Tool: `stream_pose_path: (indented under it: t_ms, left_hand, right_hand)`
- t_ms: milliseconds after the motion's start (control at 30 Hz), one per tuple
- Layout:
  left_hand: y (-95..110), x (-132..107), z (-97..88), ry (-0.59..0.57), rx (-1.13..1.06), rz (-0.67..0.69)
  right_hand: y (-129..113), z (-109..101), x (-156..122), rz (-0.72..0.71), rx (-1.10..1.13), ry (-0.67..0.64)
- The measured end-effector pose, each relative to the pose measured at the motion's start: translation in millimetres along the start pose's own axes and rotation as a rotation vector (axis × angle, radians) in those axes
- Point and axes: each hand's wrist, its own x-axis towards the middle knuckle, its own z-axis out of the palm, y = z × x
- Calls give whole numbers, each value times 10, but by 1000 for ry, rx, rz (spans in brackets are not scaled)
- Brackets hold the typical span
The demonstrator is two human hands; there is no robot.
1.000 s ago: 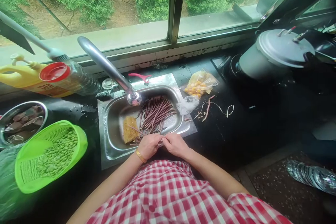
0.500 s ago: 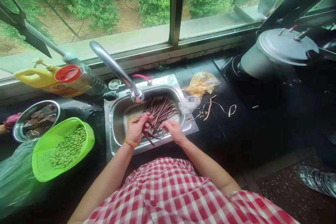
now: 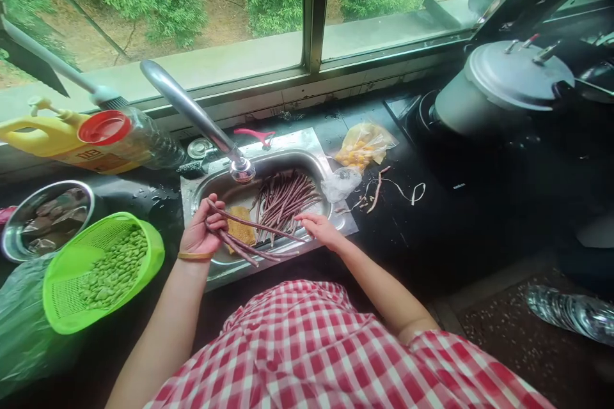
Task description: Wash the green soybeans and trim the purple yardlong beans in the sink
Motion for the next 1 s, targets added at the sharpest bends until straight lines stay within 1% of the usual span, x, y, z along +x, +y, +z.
stream_pose_path:
  t_ms: [67,100,200,267,533,600,633,667,733,767,800,833,867,933,967,1000]
  left_hand:
    - [31,32,-50,-6,-26,1]
    - [46,50,-72,-3,-38,4]
    - [80,108,-125,34,-53,27]
    - [87,141,-155,67,-52,49]
    - [84,243,-224,146,-3,52]
    - [107,273,-238,169,73,62]
    - [118,285,-247,198,147,88]
    - [122,293,-255,244,245,152]
    - [90,285,-262,328,521,379]
    - [44,267,-257,322,695,507]
    - [-27,241,-246,259,887,613]
    - [-122,209,-228,134,1092,674]
    - [-238,176,-207,-40,1293,682]
    - [-503,122,-169,-422,1621,615]
    - [-632,108,-158,-582,1741,581]
    - [-748,103,-156,-704,1839,562]
  right_hand:
    - [11,-21,-27,-50,-134,-58]
    - [13,-32,-46,-50,-156,-111]
    - [9,-51,-113,52,-87,-273]
    - [4,-50,-151,112,-38,-326]
    - [10,3,-211,192,24,-349]
    - [27,12,-207,213,25,-326]
    - [38,13,-201,223,33,-306]
    - [48,12,-192,229,43,-283]
    - [66,5,-166,221,40,-226]
    - [73,3,-150,203,7,-188]
    - [78,4,-134,176,-51,-147]
    - [80,10,-118,142,-127,-109]
    - [79,21,-105,105,-209,-78]
    - [71,57,-91,28,-351,-46]
    - [67,78,-91,-1,-400,-40]
    - [63,97,-96,-19,-435,-36]
